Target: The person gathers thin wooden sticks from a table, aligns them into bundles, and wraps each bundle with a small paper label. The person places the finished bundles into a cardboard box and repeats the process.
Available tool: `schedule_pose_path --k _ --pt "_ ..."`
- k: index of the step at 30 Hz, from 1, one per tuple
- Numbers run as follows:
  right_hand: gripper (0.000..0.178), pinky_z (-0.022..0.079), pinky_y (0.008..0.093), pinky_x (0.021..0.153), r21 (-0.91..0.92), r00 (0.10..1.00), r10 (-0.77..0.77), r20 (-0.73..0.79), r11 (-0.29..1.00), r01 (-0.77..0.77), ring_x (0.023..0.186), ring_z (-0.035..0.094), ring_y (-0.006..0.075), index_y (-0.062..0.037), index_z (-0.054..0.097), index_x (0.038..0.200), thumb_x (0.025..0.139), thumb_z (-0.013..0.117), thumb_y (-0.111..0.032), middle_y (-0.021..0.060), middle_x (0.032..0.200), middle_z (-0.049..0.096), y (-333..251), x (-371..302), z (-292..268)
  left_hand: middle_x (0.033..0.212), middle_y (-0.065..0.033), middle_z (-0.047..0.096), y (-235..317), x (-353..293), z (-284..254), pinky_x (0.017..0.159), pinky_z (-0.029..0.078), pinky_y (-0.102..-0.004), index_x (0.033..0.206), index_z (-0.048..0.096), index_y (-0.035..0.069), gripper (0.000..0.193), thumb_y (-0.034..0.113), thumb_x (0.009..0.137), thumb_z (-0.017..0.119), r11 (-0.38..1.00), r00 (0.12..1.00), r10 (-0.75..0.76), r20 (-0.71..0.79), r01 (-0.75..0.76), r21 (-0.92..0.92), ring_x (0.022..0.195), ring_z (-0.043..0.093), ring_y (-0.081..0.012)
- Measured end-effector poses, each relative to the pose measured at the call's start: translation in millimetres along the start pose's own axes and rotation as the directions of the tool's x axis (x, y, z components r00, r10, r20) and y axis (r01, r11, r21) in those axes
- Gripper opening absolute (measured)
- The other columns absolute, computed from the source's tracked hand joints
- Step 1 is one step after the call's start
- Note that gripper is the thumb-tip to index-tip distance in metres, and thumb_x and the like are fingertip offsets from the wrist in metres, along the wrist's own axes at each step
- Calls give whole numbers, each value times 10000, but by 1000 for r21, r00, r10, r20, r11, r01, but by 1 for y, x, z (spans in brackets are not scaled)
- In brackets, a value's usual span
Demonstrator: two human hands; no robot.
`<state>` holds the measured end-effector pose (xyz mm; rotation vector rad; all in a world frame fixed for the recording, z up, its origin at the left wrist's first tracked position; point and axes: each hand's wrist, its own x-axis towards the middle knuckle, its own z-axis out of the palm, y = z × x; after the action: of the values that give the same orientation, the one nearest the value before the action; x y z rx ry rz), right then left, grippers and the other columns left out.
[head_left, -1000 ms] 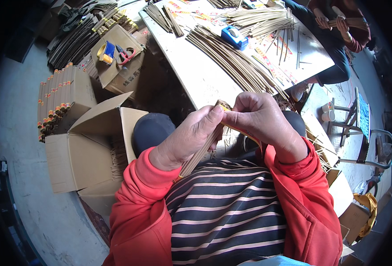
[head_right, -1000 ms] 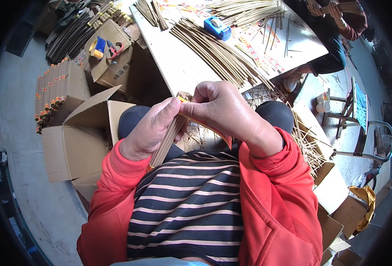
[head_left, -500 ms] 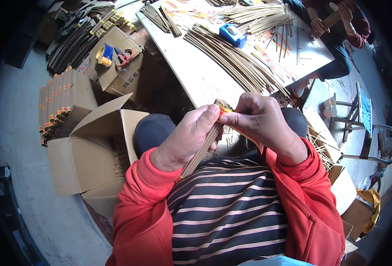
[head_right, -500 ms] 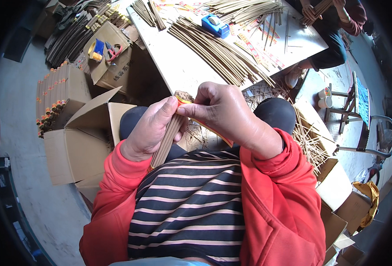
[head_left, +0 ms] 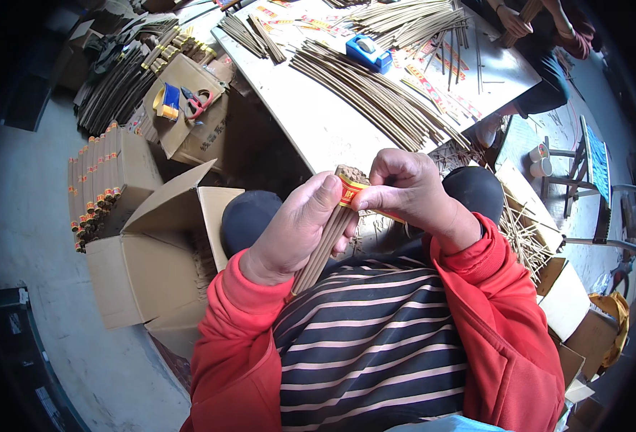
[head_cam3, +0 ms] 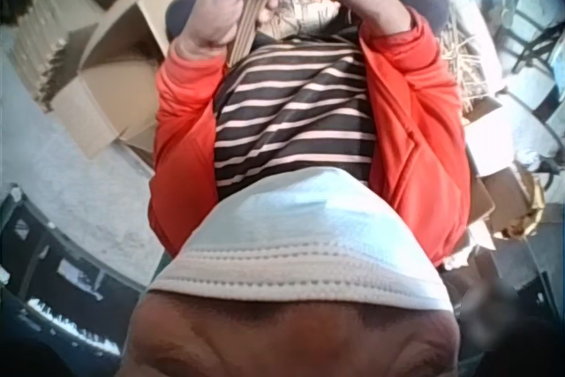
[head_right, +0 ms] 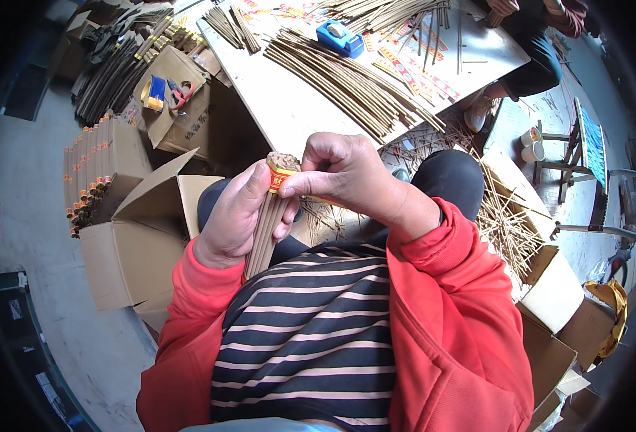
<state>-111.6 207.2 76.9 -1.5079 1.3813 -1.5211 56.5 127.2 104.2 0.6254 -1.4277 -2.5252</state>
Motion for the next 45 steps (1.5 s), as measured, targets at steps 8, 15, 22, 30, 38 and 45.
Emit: schedule_pose_path --k 8,15,22,30,38,45 --pt "567 404 269 623 -141 977 -145 -158 982 123 704 475 128 -35 503 804 527 845 -393 62 741 504 11 8 -3 727 -49 517 2 -2 8 490 421 -173 1035 433 35 419 439 941 371 1000 998 7 -68 -7 8 539 487 -74" --pt "391 363 252 452 -201 948 306 -88 926 -318 510 431 96 0 575 644 693 758 -342 36 568 482 -25 -4 -8 804 -59 500 -5 3 18 522 426 -173 1076 398 17 427 423 944 378 973 970 131 -203 -86 214 645 490 -71" --pt "334 373 222 499 -15 877 453 161 890 -457 575 427 47 29 626 798 816 662 -303 4 623 545 -35 -6 -18 800 -65 488 -15 5 20 547 410 -185 1069 365 10 451 442 939 372 966 980 102 -168 -58 251 628 468 -74" --pt "252 364 211 546 188 862 411 297 860 -475 641 419 41 10 569 807 841 642 -228 -41 682 479 -15 -12 -26 732 -51 504 -19 8 24 505 402 -177 1032 360 -16 440 411 937 402 975 985 85 -147 -52 217 560 463 -50" --pt "225 441 214 698 411 833 347 431 747 -523 761 526 68 22 573 951 837 641 -160 9 834 582 -1 -10 -28 700 -43 506 -21 10 27 453 394 -172 1002 372 -24 438 399 923 453 987 982 91 -164 -67 147 512 461 -46" --pt "307 467 260 782 520 882 187 432 747 -414 869 569 125 30 527 1059 828 646 -135 57 948 595 -2 -11 -28 635 -8 493 -16 10 26 440 379 -165 896 540 10 406 414 901 502 994 994 107 0 -106 26 486 445 -40"
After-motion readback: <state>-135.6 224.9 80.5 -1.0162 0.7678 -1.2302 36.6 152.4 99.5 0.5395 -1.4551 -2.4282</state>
